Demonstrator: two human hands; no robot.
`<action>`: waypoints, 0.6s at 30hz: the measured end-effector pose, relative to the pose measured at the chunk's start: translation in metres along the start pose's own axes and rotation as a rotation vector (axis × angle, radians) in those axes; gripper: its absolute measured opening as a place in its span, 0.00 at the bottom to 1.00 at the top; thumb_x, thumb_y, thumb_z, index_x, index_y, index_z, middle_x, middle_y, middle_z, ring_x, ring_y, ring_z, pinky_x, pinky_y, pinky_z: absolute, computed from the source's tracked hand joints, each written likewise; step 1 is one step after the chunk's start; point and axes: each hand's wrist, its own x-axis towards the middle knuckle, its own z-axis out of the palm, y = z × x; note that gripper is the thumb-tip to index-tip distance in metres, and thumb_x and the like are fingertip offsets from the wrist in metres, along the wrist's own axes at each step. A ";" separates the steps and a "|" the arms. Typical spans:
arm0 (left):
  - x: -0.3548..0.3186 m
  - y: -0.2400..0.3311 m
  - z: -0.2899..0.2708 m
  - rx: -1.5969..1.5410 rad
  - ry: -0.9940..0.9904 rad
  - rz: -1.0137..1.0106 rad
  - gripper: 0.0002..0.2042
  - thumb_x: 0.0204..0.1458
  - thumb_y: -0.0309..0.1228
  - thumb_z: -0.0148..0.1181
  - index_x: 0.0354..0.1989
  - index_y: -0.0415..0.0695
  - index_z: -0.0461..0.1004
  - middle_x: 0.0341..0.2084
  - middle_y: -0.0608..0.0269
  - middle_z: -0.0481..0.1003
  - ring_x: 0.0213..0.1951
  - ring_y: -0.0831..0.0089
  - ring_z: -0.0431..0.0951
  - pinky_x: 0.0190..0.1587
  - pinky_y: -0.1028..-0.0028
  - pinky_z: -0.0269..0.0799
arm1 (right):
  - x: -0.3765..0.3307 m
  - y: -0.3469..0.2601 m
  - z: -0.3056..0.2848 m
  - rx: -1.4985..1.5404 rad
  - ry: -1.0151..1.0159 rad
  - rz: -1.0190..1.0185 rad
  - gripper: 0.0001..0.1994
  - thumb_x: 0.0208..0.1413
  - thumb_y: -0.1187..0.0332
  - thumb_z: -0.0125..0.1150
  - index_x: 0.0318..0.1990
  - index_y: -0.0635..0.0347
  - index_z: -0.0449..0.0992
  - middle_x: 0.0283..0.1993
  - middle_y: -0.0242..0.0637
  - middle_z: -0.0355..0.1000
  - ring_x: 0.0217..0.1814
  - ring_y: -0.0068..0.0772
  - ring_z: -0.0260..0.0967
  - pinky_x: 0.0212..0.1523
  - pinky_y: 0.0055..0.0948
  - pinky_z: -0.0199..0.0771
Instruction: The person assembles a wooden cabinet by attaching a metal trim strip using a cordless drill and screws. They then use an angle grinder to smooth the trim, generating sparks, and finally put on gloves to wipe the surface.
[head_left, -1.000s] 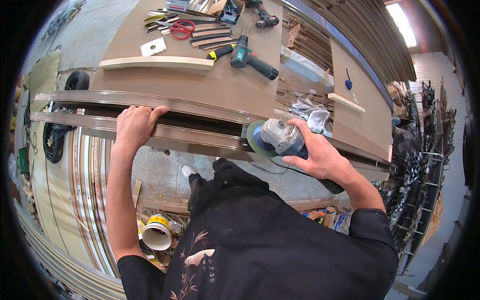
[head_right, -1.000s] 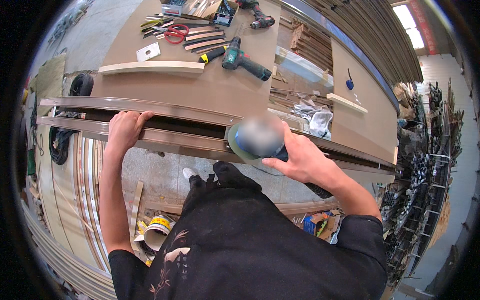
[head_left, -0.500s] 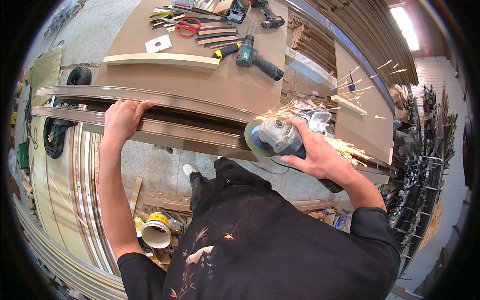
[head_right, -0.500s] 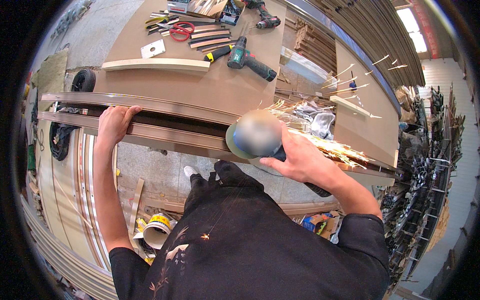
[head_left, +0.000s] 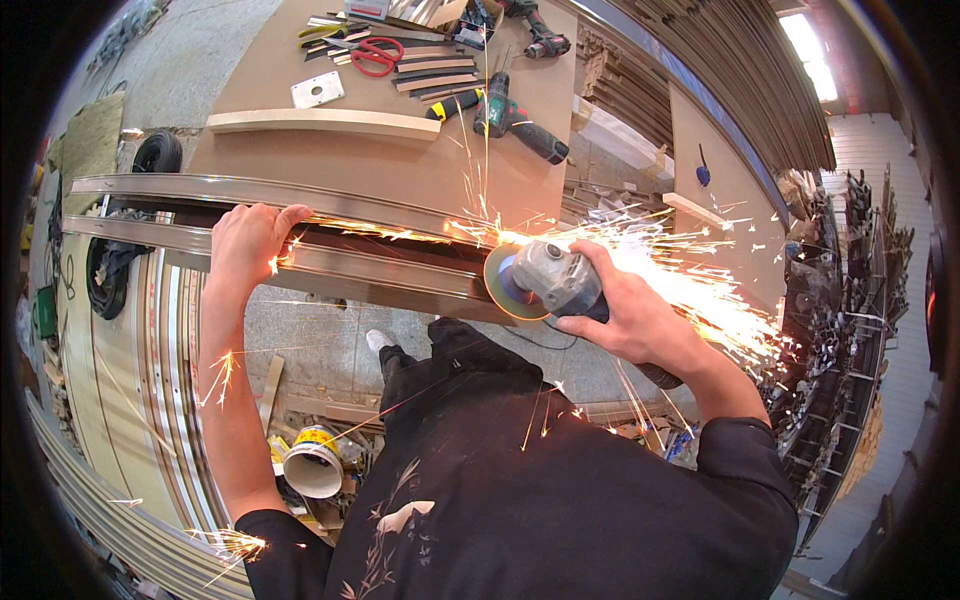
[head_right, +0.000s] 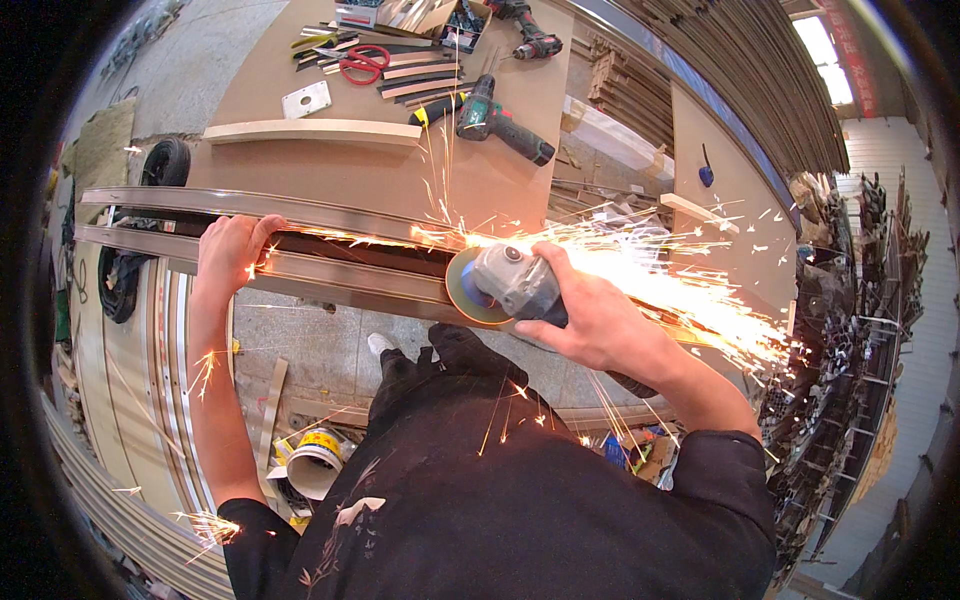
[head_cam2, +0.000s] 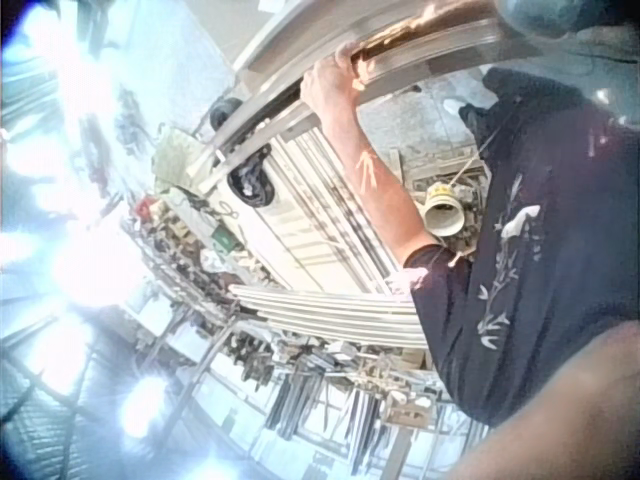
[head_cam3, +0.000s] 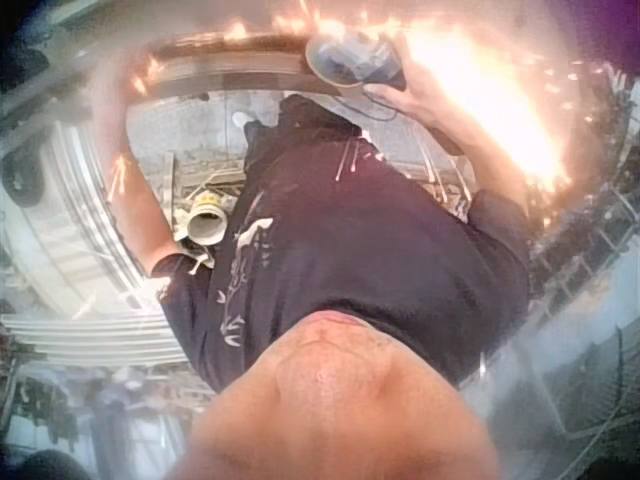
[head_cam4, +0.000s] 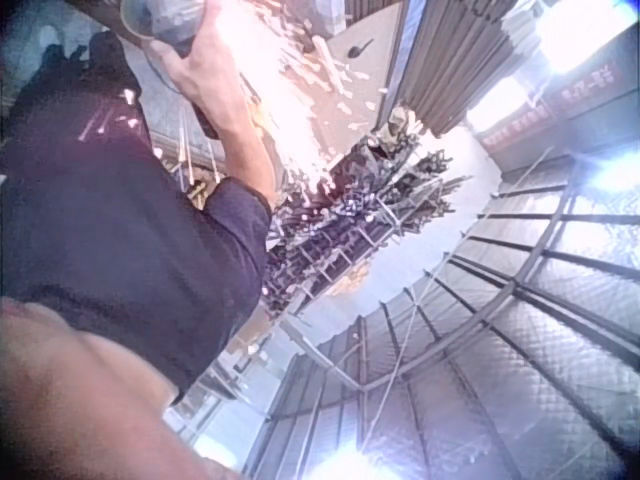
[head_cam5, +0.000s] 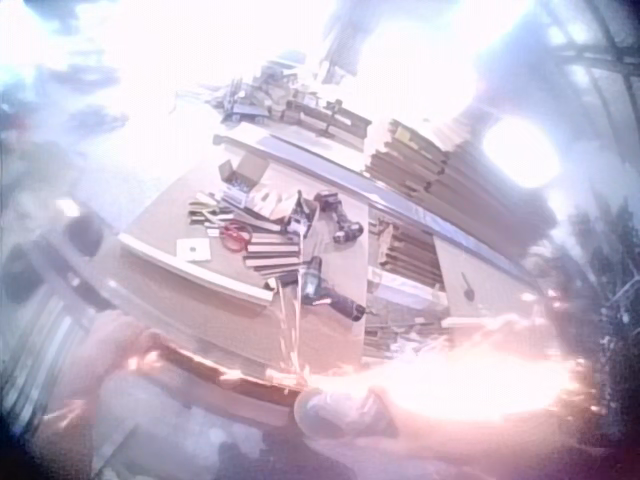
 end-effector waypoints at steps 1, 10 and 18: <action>-0.001 -0.003 0.003 0.008 0.072 0.048 0.37 0.69 0.62 0.51 0.13 0.47 0.82 0.14 0.56 0.78 0.26 0.51 0.82 0.38 0.57 0.76 | 0.001 0.000 0.000 -0.002 0.005 -0.012 0.44 0.62 0.54 0.74 0.76 0.59 0.52 0.57 0.68 0.77 0.61 0.72 0.76 0.63 0.56 0.75; 0.002 -0.002 0.006 0.083 0.071 0.026 0.40 0.69 0.64 0.49 0.11 0.47 0.80 0.11 0.57 0.76 0.26 0.51 0.83 0.38 0.57 0.77 | 0.006 -0.008 0.001 -0.004 0.001 -0.026 0.44 0.61 0.53 0.74 0.75 0.59 0.52 0.55 0.67 0.77 0.60 0.70 0.77 0.61 0.55 0.75; 0.003 -0.005 0.001 -0.010 -0.053 0.032 0.40 0.70 0.63 0.49 0.11 0.45 0.80 0.10 0.57 0.75 0.25 0.51 0.83 0.38 0.55 0.78 | 0.008 -0.010 0.004 -0.031 0.009 -0.021 0.44 0.61 0.54 0.75 0.75 0.59 0.53 0.54 0.68 0.77 0.58 0.71 0.78 0.60 0.55 0.76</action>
